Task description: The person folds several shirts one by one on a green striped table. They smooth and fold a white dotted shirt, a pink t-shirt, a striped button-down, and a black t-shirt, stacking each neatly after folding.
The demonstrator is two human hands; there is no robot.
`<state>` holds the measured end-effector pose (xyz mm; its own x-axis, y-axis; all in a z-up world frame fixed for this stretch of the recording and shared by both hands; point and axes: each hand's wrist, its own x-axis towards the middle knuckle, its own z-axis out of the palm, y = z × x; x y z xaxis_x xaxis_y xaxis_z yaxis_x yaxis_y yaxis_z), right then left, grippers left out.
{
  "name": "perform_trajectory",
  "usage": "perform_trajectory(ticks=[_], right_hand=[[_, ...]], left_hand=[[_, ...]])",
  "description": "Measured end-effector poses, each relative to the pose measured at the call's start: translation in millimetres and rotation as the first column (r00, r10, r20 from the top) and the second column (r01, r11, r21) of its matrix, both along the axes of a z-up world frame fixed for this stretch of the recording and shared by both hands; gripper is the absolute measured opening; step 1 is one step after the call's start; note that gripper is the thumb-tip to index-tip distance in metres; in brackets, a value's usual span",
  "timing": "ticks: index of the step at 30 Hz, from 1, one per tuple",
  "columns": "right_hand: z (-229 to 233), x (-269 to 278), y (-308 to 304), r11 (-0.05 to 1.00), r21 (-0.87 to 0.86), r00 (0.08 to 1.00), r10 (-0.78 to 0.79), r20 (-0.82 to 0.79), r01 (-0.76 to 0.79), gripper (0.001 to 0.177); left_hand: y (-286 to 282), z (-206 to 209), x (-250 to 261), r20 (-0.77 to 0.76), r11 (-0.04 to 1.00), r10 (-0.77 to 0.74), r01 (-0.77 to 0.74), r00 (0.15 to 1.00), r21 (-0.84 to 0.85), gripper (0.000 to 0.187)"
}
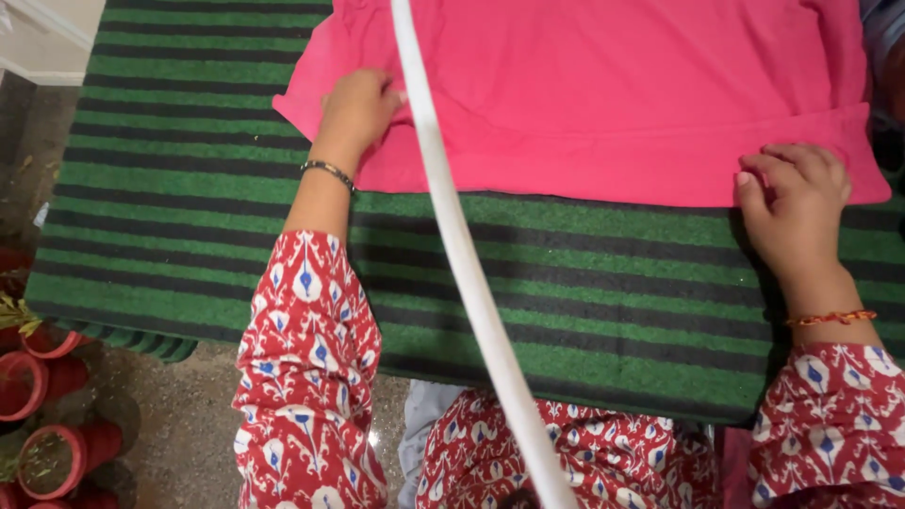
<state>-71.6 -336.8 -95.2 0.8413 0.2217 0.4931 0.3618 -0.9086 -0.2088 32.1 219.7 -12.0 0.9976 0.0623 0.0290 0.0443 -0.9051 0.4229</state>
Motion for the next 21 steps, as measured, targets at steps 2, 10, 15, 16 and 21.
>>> perform_trajectory(ticks=[2, 10, 15, 16, 21], right_hand=[[-1.0, 0.3, -1.4, 1.000, -0.013, 1.000, -0.014, -0.005, 0.014, 0.013], [-2.2, -1.6, 0.2, 1.000, -0.015, 1.000, -0.027, -0.010, 0.027, 0.012], [-4.2, -1.6, -2.2, 0.998, -0.054, 0.999, -0.034, 0.002, 0.035, 0.012], [-4.6, -0.4, -2.0, 0.998, -0.052, 0.999, -0.033, 0.002, 0.033, 0.012], [-4.7, 0.2, -0.4, 0.999, -0.035, 1.000, -0.028, 0.005, 0.028, 0.011]], left_hand=[[-6.0, 8.0, 5.7, -0.306, 0.992, 0.046, -0.007, 0.951, 0.129, 0.027], [-9.0, 20.2, 17.3, 0.344, 0.943, -0.192, 0.076, 0.919, 0.323, 0.023], [-27.2, 2.7, 15.9, 0.600, 0.929, -0.251, 0.015, 0.759, 0.370, 0.016], [-28.2, 0.3, 13.4, 0.591, 0.947, -0.215, 0.019, 0.778, 0.320, 0.020], [-5.0, -7.5, -27.3, 0.406, 0.990, -0.030, -0.029, 0.913, 0.137, 0.022]])
